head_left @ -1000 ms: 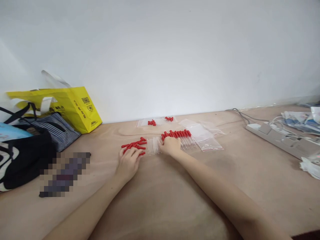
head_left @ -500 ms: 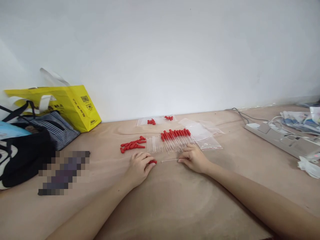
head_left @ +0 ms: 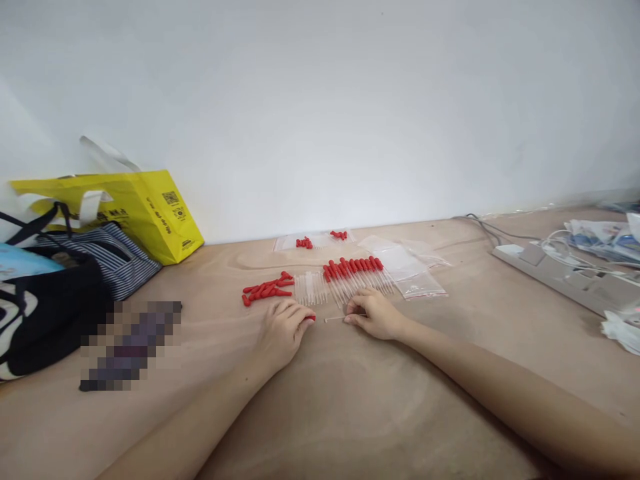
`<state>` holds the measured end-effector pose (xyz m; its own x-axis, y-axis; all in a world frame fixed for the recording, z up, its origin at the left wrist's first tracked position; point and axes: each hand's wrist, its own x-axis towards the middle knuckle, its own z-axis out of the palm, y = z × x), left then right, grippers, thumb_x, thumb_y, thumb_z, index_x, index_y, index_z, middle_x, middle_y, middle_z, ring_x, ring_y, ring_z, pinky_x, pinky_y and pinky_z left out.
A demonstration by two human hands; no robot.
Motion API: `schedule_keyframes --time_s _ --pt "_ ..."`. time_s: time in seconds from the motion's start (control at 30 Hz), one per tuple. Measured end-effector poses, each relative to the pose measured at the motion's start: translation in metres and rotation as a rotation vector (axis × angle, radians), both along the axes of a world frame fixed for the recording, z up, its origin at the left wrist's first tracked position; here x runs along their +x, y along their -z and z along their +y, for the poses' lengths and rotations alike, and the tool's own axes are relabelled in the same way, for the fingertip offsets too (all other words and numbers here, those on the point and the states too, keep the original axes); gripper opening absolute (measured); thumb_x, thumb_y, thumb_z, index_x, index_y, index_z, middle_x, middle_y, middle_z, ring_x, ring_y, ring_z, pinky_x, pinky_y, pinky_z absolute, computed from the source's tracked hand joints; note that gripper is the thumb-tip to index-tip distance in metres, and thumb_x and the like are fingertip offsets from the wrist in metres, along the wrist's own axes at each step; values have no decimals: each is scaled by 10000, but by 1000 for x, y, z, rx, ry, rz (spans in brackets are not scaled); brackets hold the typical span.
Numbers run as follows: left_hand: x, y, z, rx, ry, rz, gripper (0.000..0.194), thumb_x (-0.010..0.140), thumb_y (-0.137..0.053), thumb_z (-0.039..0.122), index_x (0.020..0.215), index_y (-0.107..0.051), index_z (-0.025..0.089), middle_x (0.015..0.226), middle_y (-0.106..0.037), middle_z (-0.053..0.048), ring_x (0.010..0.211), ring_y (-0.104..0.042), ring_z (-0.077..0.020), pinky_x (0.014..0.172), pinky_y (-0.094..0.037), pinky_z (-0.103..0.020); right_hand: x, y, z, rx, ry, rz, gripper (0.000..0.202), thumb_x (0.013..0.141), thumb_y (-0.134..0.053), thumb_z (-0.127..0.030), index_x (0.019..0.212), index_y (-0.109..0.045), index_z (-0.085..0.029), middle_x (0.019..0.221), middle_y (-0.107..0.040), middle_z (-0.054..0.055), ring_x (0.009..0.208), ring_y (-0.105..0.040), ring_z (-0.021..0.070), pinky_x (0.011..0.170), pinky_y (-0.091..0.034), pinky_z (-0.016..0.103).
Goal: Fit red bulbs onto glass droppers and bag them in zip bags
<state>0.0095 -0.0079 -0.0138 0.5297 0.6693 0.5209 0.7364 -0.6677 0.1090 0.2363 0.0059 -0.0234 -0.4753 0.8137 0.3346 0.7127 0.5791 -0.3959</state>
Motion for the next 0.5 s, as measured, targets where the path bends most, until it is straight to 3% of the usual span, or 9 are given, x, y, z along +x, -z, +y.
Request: schedule_keyframes --time_s 0.2,0.33,0.5 --pt "1 3 1 31 28 -68 149 845 -425 240 849 -566 192 777 -668 7 713 -577 -141 762 -296 -338 -6 5 -11 89 99 7 101 811 -487 -252 759 -521 -173 784 -588 30 781 -492 166 697 -271 292" --pt "2 4 -1 66 46 -69 144 837 -444 255 866 -577 205 738 -674 13 702 -576 -147 823 -257 -375 -8 4 -15 101 70 143 84 831 -447 -206 768 -491 -171 770 -601 9 736 -515 134 708 -242 287" --pt "4 4 -1 53 52 -63 137 836 -445 222 848 -580 203 758 -673 13 766 -566 -155 862 -240 -398 -9 4 -16 104 51 165 78 827 -453 -203 764 -489 -173 763 -616 -4 705 -522 125 693 -221 278"
